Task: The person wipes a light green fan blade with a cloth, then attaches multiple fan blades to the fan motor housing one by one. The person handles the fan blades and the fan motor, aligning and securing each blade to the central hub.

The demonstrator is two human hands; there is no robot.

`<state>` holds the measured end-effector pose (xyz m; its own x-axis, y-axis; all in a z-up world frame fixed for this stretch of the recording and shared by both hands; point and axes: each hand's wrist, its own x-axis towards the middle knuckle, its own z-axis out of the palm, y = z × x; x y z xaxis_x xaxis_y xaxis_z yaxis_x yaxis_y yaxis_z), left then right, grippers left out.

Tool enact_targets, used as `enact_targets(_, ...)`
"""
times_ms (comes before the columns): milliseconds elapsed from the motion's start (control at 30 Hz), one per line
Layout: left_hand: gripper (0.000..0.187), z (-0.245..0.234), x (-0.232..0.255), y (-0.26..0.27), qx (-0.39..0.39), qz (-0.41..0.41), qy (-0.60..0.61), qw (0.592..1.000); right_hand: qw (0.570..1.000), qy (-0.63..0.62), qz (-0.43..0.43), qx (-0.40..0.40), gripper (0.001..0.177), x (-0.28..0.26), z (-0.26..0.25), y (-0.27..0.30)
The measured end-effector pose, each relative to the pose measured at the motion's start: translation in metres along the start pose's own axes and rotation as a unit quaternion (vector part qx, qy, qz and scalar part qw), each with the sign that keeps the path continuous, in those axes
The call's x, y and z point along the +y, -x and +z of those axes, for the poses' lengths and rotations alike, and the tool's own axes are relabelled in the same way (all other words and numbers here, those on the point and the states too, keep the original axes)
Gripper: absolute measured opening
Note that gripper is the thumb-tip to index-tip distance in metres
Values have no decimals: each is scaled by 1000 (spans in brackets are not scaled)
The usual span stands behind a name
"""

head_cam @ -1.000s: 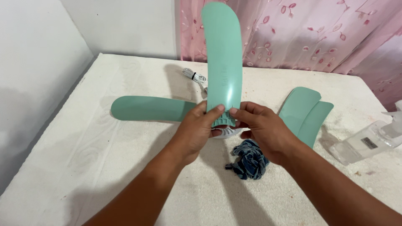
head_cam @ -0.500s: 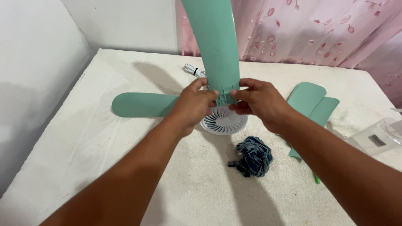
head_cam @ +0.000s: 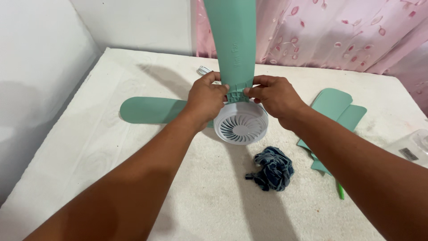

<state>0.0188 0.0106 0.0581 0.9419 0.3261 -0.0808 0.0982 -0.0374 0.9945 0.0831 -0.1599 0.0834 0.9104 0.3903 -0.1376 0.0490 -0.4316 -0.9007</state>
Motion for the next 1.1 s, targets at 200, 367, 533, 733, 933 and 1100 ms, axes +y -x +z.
enact_targets(200,21,0,-6,-1,21,12,4,1000,1000,-5,18,2,38,0,4,-3)
enact_targets(367,22,-2,-6,2,23,8,-8,1000,1000,-12,11,-14,40,-2,5,-3)
enact_targets(533,20,-6,-8,7,17,8,3,1000,999,5,22,-22,42,-8,9,0)
enact_targets(733,21,-10,-9,11,8,10,-41,999,998,40,47,-30,41,-18,10,5)
enact_targets(933,22,-8,-11,17,8,7,-70,997,999,21,36,-34,42,-12,10,5)
enact_targets(1100,22,-5,-12,16,19,23,-95,995,999,-29,24,-36,43,-3,10,1)
